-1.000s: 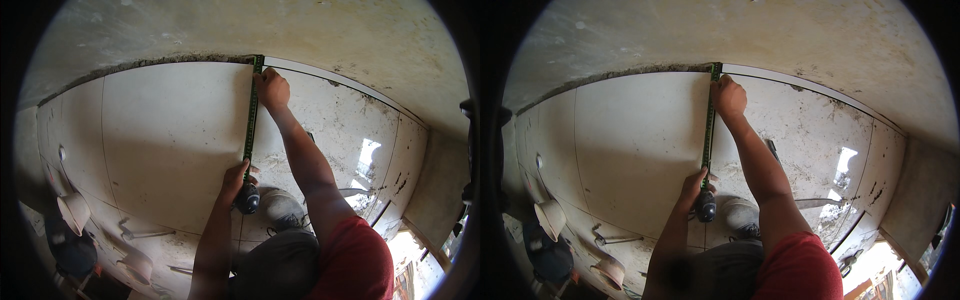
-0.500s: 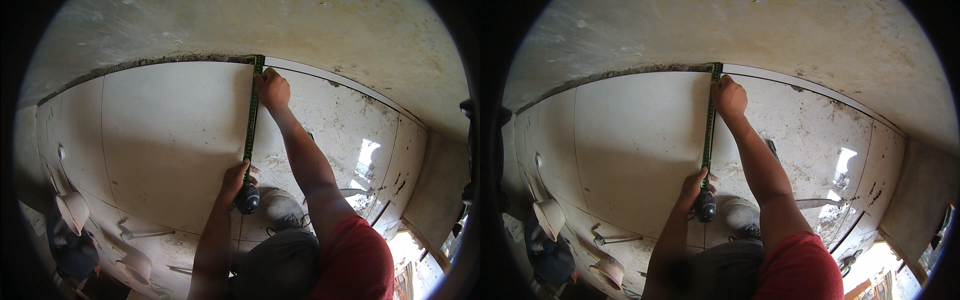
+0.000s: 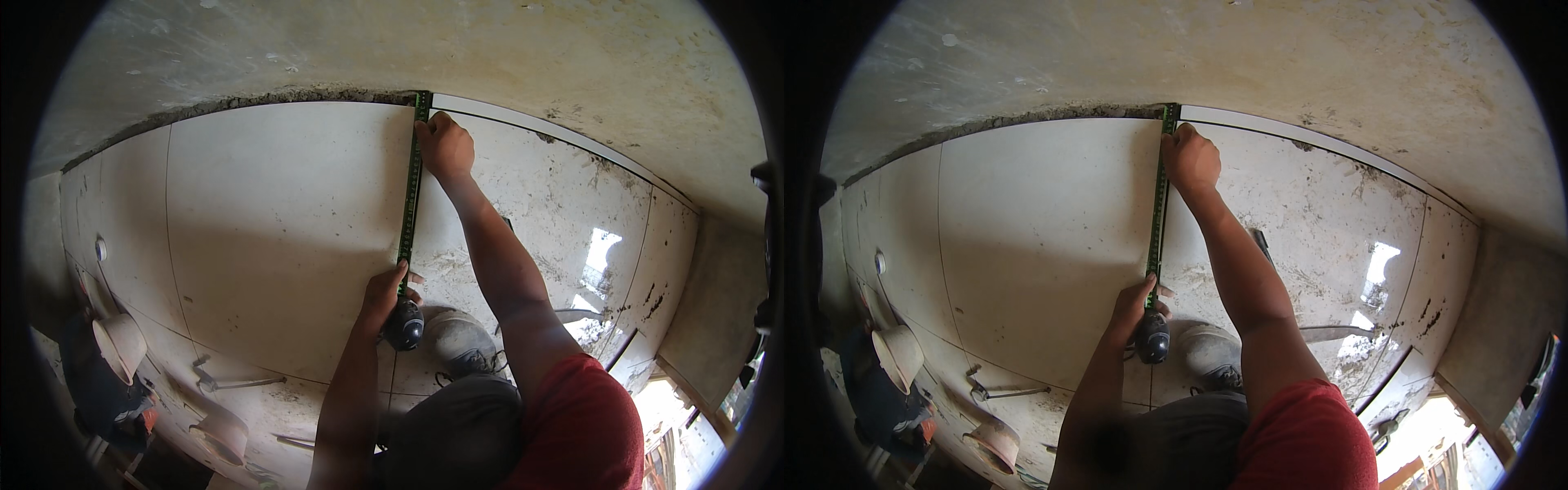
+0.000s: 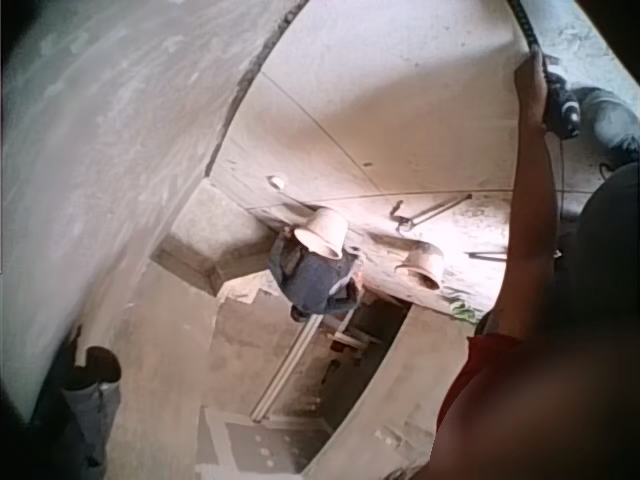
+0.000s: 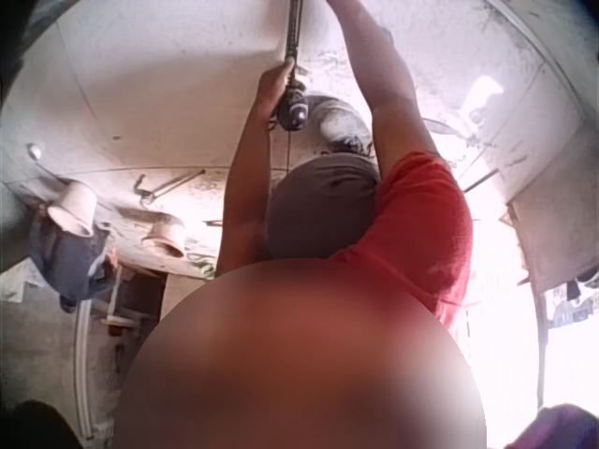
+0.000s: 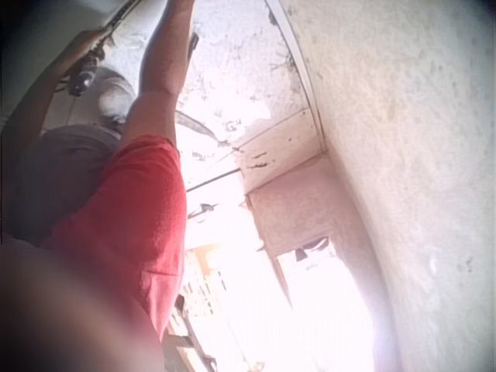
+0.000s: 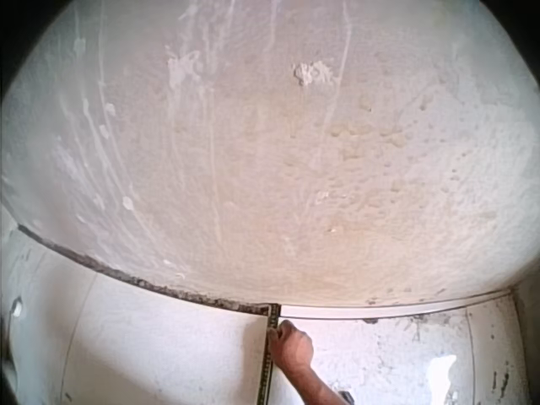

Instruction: The person measures gaps between floor tiles and a wall using a tape measure, then marks a separate tile piece with a pen to prepare for cutting. The person handles a tape measure and a pen while kneeling on the floor.

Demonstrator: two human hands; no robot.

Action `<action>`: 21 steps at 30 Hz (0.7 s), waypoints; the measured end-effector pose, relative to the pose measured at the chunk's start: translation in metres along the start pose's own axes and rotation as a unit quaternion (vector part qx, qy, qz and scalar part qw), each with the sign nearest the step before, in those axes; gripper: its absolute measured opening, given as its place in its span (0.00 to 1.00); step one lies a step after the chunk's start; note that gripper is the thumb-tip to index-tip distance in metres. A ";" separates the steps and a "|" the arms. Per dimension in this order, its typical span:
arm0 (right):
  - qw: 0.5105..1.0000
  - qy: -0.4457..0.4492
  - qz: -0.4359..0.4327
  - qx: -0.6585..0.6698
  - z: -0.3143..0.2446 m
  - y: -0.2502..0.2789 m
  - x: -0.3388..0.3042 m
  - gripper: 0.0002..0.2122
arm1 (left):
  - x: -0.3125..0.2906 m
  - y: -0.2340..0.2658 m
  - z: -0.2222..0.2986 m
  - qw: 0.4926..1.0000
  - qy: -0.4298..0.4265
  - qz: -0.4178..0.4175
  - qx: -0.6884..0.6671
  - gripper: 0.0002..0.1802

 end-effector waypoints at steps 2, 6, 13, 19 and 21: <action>1.000 -0.003 -0.004 -0.004 0.000 0.000 0.000 0.15 | -0.001 0.000 0.001 1.000 0.001 0.002 -0.003 0.32; 1.000 -0.002 -0.004 -0.010 0.000 0.000 0.001 0.15 | -0.002 0.000 0.001 1.000 0.002 0.007 0.000 0.32; 1.000 -0.007 -0.011 -0.015 0.001 -0.001 0.001 0.15 | 0.000 0.001 0.000 1.000 0.005 0.000 0.010 0.31; 1.000 -0.009 -0.013 -0.022 0.001 -0.001 0.002 0.15 | -0.003 0.003 0.001 1.000 0.002 0.017 0.000 0.30; 1.000 -0.006 -0.013 -0.017 0.000 -0.001 0.002 0.15 | -0.002 0.003 0.002 1.000 0.006 0.012 0.016 0.30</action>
Point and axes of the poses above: each hand's wrist, its own x-axis towards the middle knuckle, its own y-axis out of the back of the hand, z = x × y, the point moved 9 cm from there along x, towards the middle knuckle, and after that the axes turned 4 degrees about -x, right-handed, at the moved point
